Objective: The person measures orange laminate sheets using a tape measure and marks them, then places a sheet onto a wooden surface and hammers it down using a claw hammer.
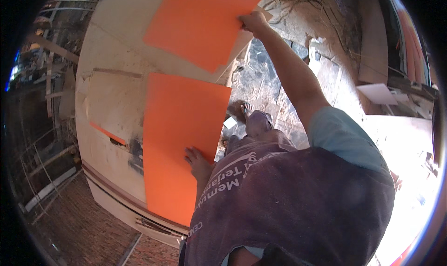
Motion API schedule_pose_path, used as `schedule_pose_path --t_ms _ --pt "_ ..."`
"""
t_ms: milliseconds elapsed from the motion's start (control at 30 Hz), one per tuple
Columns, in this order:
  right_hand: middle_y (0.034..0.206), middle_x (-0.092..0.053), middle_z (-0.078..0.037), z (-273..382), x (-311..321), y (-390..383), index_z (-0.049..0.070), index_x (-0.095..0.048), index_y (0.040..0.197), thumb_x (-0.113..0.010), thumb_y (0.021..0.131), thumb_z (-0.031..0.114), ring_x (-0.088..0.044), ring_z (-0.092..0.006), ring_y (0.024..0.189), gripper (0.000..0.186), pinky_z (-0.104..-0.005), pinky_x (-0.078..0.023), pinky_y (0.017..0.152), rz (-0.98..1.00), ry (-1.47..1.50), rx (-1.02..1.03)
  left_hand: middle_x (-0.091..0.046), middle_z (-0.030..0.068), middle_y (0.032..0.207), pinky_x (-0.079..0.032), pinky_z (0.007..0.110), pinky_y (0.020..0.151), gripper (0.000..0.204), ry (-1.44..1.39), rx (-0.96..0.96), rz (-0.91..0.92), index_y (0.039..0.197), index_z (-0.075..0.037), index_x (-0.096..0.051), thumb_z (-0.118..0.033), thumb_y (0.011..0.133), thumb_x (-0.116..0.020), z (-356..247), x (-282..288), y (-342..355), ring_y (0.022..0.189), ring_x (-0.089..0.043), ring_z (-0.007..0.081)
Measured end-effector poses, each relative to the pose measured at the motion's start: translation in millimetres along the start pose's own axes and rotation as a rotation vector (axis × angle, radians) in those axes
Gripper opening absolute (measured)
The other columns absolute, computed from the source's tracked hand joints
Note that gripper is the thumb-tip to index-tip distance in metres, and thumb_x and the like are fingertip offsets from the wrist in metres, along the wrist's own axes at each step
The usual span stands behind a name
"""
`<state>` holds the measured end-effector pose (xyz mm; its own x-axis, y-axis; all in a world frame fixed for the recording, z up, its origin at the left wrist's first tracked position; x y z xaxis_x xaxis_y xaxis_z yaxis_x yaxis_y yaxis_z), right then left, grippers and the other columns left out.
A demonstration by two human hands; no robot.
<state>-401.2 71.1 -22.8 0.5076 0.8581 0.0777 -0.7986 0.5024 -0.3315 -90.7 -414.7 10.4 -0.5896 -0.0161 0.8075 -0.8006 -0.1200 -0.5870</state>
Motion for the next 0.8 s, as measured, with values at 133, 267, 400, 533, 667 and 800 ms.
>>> schedule_pose_path --t_ms 133,267,400,533,667,800 --pt "0.092 -0.073 -0.015 -17 33 -37 0.002 -0.072 0.094 -0.068 0.084 0.019 -0.071 -0.0275 0.085 0.02 -0.0358 -0.057 0.068 -0.244 -0.359 0.057 -0.006 0.0194 0.162 -0.049 0.053 0.1 0.122 0.021 0.002 -0.034 0.155 -0.004 -0.012 -0.039 0.064 -0.085 14 -21 5 0.144 -0.017 0.0503" --pt "0.09 -0.072 -0.009 -199 62 -50 0.011 -0.07 0.098 -0.063 0.087 0.024 -0.067 -0.0219 0.076 0.018 -0.0369 -0.054 0.066 -0.178 -0.262 -0.287 -0.005 0.0212 0.162 -0.04 0.055 0.109 0.123 0.029 -0.067 -0.1 0.155 -0.005 -0.011 -0.038 0.063 -0.085 27 -36 16 0.144 -0.016 0.0518" --pt "0.11 -0.066 -0.011 -261 -30 -99 0.012 -0.056 0.118 -0.051 0.1 0.031 -0.061 -0.0249 0.094 0.027 -0.049 -0.047 0.088 0.055 0.458 -0.882 -0.001 0.0168 0.164 -0.035 0.052 0.114 0.105 0.024 -0.045 0.003 0.157 -0.011 -0.009 -0.037 0.079 -0.074 18 -22 9 0.147 -0.013 0.0447" --pt "0.103 -0.061 -0.021 -266 -56 -67 0.004 -0.047 0.124 -0.047 0.101 0.028 -0.061 -0.0277 0.086 0.033 -0.0455 -0.052 0.079 -0.159 1.285 -0.942 0.001 0.0198 0.163 -0.027 0.052 0.117 0.106 -0.032 -0.124 0.004 0.156 -0.009 -0.009 -0.038 0.078 -0.075 32 -26 9 0.147 -0.01 0.0467" --pt "0.069 -0.052 -0.01 -292 -1 -47 0.0 -0.052 0.094 -0.054 0.099 0.03 -0.054 -0.0251 0.06 0.031 -0.0418 -0.05 0.061 -0.506 1.309 -0.856 0.001 0.0213 0.163 -0.026 0.052 0.118 0.105 -0.06 -0.094 0.028 0.156 -0.008 -0.011 -0.038 0.078 -0.075 23 -21 10 0.146 -0.008 0.0495" --pt "0.066 -0.054 -0.004 -251 48 -76 0.007 -0.059 0.084 -0.062 0.096 0.031 -0.048 -0.0162 0.051 0.027 -0.0345 -0.044 0.052 -0.55 0.63 -0.756 0.0 0.0191 0.163 -0.038 0.053 0.112 0.126 -0.011 0.001 0.051 0.156 -0.008 -0.006 -0.038 0.064 -0.085 35 -41 14 0.146 -0.01 0.0507"
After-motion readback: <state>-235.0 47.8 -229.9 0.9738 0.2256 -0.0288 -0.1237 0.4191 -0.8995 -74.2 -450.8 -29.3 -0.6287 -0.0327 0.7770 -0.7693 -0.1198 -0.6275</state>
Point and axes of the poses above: each hand's wrist, its own y-axis towards the middle knuckle, its own x-axis out of the back of the hand, z = x × y, the point moved 4 cm from there along y, towards the middle knuckle
